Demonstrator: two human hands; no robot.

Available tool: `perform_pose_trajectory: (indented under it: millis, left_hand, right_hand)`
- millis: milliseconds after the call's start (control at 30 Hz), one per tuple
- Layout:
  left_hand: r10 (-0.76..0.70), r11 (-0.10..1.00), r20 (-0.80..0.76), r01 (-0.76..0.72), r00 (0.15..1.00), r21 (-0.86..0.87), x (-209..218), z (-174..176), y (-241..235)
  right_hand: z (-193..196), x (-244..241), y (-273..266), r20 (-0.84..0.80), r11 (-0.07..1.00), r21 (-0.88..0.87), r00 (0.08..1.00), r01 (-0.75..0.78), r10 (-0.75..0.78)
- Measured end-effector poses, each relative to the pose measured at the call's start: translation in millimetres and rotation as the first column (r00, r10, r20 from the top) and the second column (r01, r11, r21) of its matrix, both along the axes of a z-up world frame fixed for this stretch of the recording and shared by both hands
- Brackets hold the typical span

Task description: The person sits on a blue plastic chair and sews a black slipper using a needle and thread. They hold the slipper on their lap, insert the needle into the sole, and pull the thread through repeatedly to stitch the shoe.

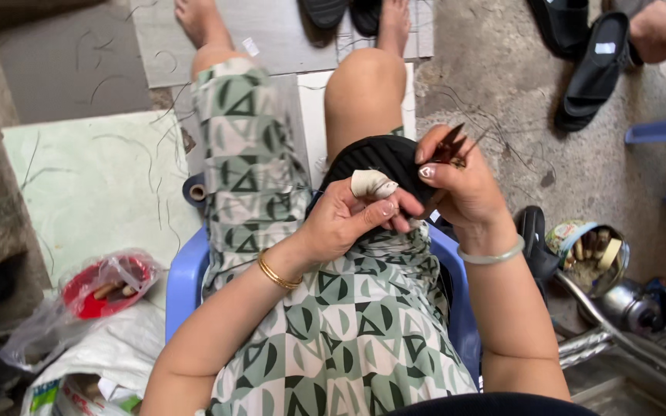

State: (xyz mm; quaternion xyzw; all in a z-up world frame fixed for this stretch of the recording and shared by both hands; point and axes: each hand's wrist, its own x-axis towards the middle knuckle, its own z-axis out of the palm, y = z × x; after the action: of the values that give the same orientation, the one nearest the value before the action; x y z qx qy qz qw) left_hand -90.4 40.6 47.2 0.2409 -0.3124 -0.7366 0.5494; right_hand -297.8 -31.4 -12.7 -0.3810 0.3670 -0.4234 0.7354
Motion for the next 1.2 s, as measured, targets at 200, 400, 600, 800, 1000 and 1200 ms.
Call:
perform_pose_trajectory:
  millis: [200, 400, 600, 800, 1000, 1200]
  left_hand:
    - [0.029, 0.998, 0.379, -0.005, 0.925, -0.063, -7, -20, -5]
    - [0.016, 0.998, 0.409, 0.011, 0.912, -0.063, -5, -22, -9]
    - [0.045, 0.999, 0.357, -0.037, 0.933, -0.029, -12, -25, -3]
    - [0.161, 0.983, 0.021, -0.162, 0.987, 0.088, -27, -24, 2]
    - [0.227, 0.970, 0.060, -0.231, 0.972, 0.072, -41, -31, 1]
    - [0.229, 0.971, 0.102, -0.234, 0.968, 0.041, -46, -17, -2]
  right_hand:
    - [27, 28, 11, -0.055, 0.995, 0.051, 0.995, 0.082, -0.079]
    - [5, 31, 6, 0.080, 0.992, 0.107, 0.994, 0.066, -0.075]
    - [7, 26, 7, 0.045, 0.993, 0.103, 0.997, 0.058, -0.062]
    - [72, -37, 13, -0.645, 0.873, -0.473, 0.721, -0.119, -0.252]
    - [122, -28, 52, -0.809, 0.585, -0.507, 0.114, -0.633, -0.577]
    - [115, -19, 53, -0.659, 0.440, -0.547, 0.042, -0.712, -0.751]
